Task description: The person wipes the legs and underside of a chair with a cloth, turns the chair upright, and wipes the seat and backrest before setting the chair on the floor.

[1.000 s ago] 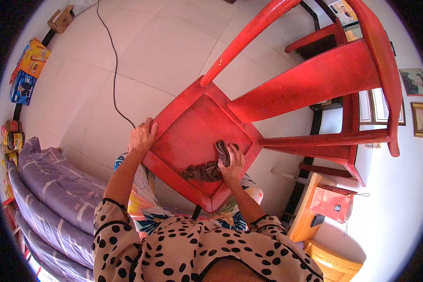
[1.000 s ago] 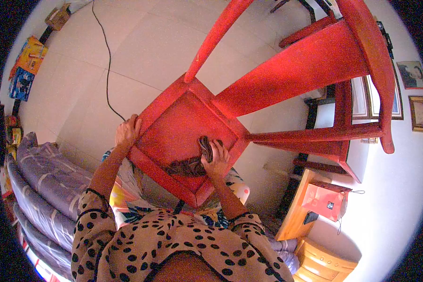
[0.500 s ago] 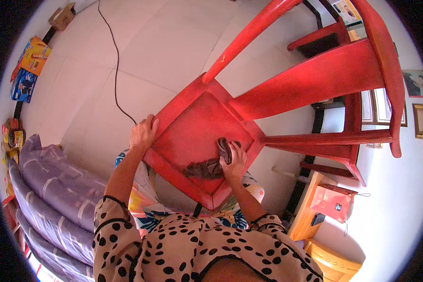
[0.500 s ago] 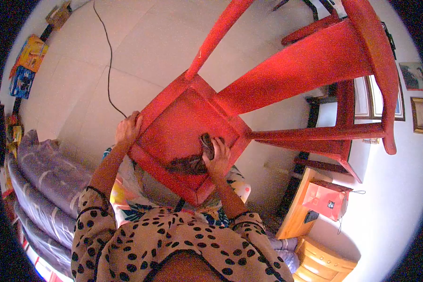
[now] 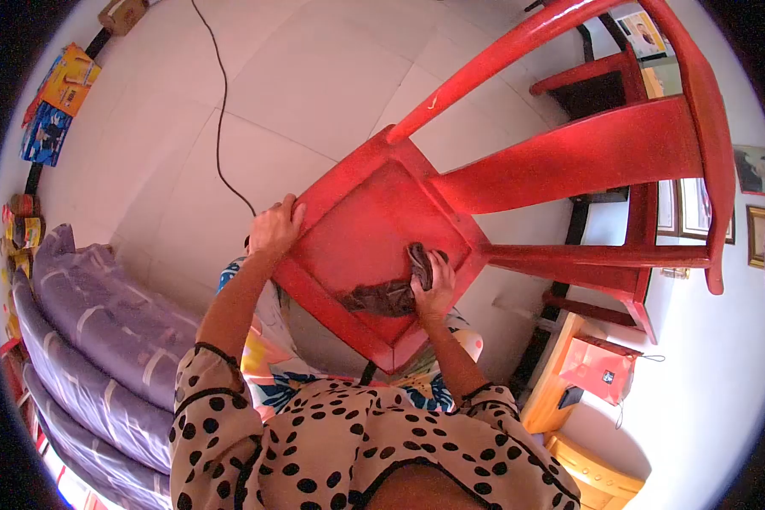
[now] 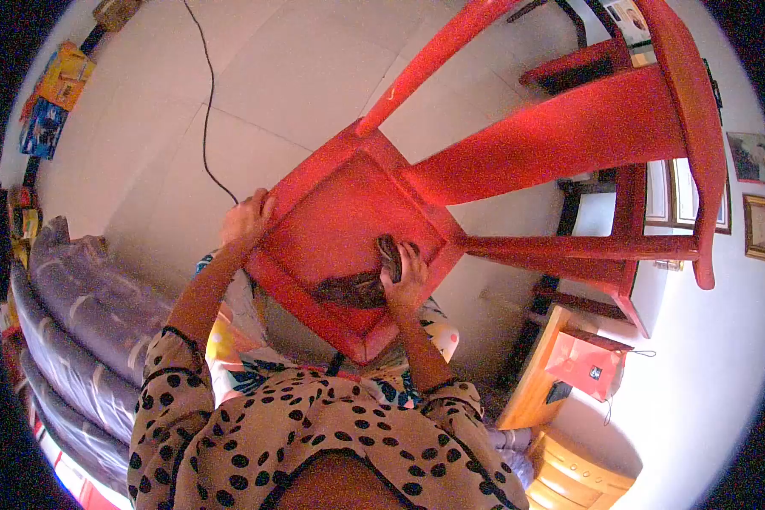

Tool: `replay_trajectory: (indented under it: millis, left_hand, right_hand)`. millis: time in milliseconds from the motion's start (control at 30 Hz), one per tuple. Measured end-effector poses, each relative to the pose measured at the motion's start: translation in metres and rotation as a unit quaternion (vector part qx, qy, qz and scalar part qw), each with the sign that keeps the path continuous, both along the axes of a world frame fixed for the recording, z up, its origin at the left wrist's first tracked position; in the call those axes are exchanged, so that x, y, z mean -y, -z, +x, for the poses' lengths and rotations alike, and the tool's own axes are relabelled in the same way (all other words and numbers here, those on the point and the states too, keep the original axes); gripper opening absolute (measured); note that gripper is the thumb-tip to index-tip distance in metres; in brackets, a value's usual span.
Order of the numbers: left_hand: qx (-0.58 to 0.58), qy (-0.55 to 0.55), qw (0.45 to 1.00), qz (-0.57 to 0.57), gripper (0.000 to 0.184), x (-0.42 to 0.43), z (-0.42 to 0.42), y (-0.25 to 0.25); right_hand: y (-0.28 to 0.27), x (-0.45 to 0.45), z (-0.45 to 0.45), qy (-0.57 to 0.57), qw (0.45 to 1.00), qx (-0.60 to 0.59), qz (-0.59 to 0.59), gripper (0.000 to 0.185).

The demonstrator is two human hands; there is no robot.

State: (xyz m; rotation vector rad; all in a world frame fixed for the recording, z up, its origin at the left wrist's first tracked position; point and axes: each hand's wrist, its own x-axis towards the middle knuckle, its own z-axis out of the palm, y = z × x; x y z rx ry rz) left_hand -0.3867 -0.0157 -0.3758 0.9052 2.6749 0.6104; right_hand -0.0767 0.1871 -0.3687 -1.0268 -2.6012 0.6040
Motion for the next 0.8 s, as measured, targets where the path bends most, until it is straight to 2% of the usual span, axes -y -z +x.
replay_trajectory:
  millis: [133,233,267,433,567,667,800]
  left_hand:
    - [0.002,0.003,1.0,0.009,0.034,0.0,-0.001,-0.003]
    - [0.006,0.002,1.0,0.018,0.034,0.001,0.001,-0.003]
    - [0.01,0.0,1.0,0.012,0.033,0.0,0.001,-0.006]
    - [0.001,-0.003,1.0,0.014,0.032,0.001,0.0,-0.005]
    - [-0.012,-0.002,1.0,0.016,0.031,0.002,0.0,-0.004]
    - [-0.011,-0.002,1.0,0.026,0.031,0.002,-0.002,-0.002]
    - [0.006,0.002,1.0,0.008,0.033,-0.001,-0.003,-0.009]
  right_hand:
    - [-0.002,-0.001,-0.003,-0.023,0.999,-0.006,0.025,0.059]
    - [-0.005,-0.002,-0.025,0.024,0.999,0.006,-0.02,0.059]
    - [-0.003,-0.005,-0.038,0.009,0.999,-0.028,-0.022,0.059]
    - [0.008,-0.037,-0.135,-0.084,0.984,-0.154,-0.024,0.057]
    - [-0.001,-0.053,-0.223,-0.122,0.982,-0.144,0.032,0.049]
    - [0.018,-0.059,-0.252,-0.103,0.978,-0.144,0.108,0.051]
    - [0.019,-0.051,-0.254,-0.074,0.981,-0.165,0.064,0.051]
